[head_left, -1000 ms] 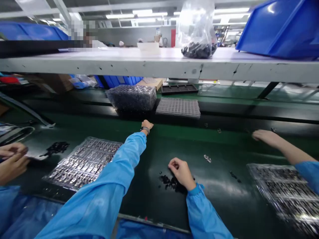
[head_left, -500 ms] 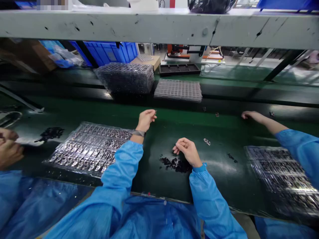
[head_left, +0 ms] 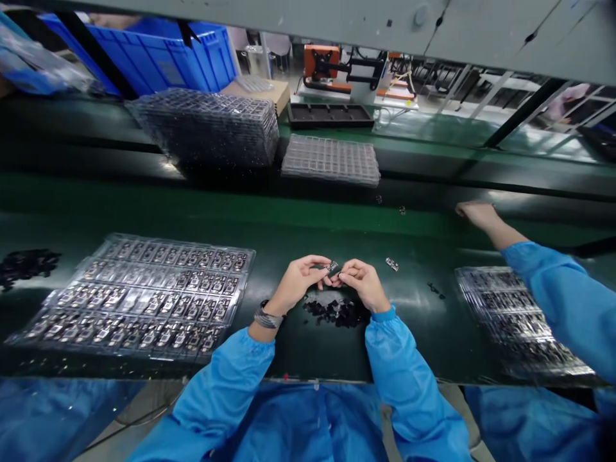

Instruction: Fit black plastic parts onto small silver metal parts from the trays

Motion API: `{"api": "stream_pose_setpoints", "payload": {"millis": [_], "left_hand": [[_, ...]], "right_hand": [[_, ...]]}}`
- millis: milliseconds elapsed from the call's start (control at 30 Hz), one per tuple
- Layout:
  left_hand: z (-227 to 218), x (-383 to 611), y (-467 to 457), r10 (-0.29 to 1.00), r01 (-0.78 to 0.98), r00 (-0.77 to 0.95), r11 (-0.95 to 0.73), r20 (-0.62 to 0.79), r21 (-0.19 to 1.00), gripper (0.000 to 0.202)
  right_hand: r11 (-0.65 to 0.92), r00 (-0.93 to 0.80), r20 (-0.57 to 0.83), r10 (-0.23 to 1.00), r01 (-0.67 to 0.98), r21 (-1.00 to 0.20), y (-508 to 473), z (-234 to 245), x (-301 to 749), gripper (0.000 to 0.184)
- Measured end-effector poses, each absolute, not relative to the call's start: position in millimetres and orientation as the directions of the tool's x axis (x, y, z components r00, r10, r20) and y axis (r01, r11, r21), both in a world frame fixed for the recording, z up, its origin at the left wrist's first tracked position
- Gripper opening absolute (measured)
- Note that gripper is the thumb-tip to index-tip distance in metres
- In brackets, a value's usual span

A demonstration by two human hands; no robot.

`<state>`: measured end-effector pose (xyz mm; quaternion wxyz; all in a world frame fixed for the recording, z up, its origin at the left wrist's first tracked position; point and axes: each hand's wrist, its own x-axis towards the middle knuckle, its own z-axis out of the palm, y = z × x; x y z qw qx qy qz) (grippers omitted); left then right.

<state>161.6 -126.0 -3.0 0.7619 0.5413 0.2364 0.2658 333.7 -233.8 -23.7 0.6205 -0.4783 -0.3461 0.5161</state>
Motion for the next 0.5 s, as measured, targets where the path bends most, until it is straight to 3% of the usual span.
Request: {"api": "stream_pose_setpoints", "payload": {"millis": [500], "left_hand": [[-4, 161, -143, 0.651, -0.038, 0.755, 0.164, -0.079, 0.986, 0.036]], "right_hand": [[-0.061, 0.301, -0.104, 0.948, -0.147, -0.987, -235, -20, 334, 0.034]]}}
